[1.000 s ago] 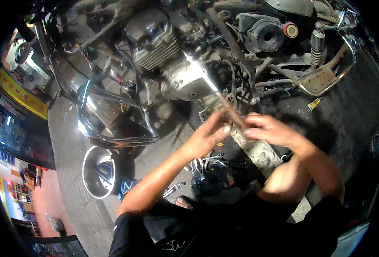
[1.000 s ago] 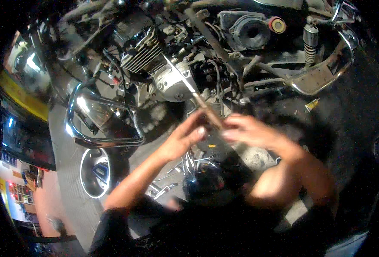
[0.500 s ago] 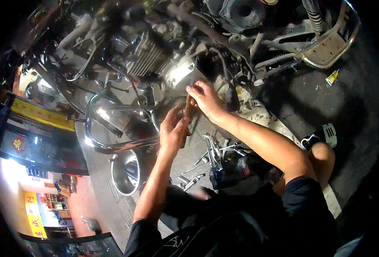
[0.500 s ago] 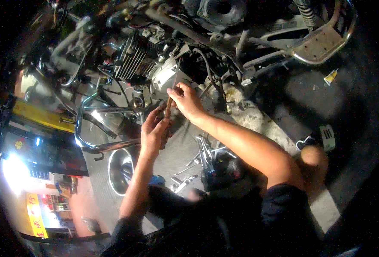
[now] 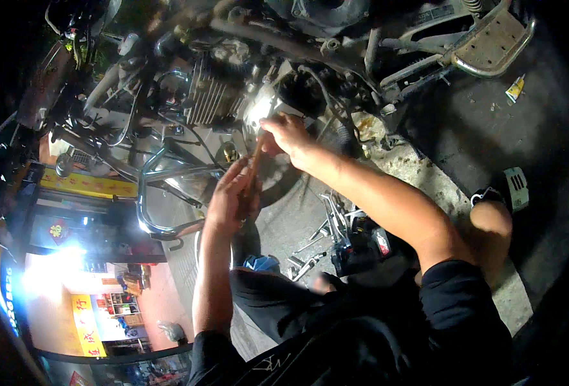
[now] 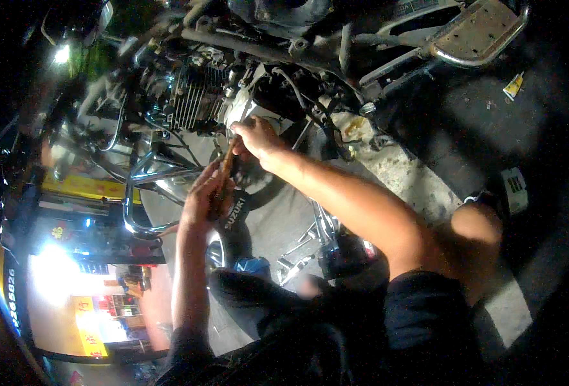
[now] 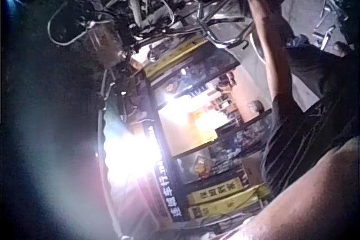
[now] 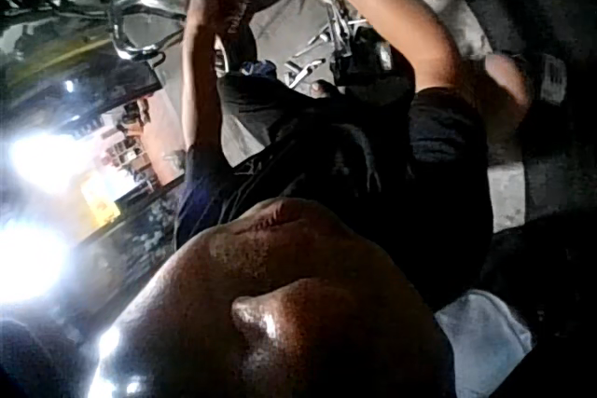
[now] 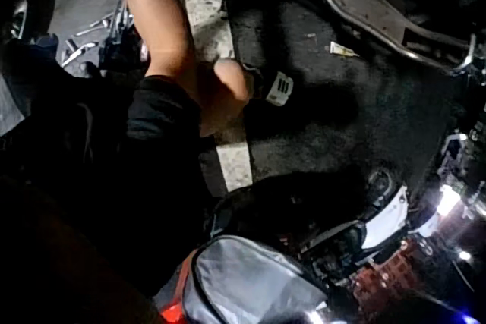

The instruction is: The person removes an engine cover from a motorcycle using an impact driver and a wrench, then wipes the internal components with a cloth and handles the gears.

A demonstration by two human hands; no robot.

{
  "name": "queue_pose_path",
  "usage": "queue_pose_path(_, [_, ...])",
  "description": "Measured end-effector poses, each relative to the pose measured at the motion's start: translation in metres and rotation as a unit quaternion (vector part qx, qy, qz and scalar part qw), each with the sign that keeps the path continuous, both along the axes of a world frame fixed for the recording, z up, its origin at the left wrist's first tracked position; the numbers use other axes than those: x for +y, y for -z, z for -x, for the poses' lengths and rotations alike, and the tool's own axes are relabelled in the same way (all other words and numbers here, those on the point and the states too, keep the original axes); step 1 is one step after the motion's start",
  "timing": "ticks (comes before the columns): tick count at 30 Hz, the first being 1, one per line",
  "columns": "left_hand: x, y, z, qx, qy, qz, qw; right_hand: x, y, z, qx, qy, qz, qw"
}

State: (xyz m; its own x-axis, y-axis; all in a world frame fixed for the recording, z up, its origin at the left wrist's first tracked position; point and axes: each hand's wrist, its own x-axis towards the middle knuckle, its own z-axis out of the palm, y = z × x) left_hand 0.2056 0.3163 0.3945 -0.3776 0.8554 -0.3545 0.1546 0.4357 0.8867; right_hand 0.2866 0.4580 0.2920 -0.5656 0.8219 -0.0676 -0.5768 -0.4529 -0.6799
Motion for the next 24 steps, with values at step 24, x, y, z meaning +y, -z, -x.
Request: queue_pose_path(24, [0.014,-0.019,0.000,0.477,0.082,0.006,0.875,0.012,-0.003,0.031,0.202,0.010,0.100,0.974])
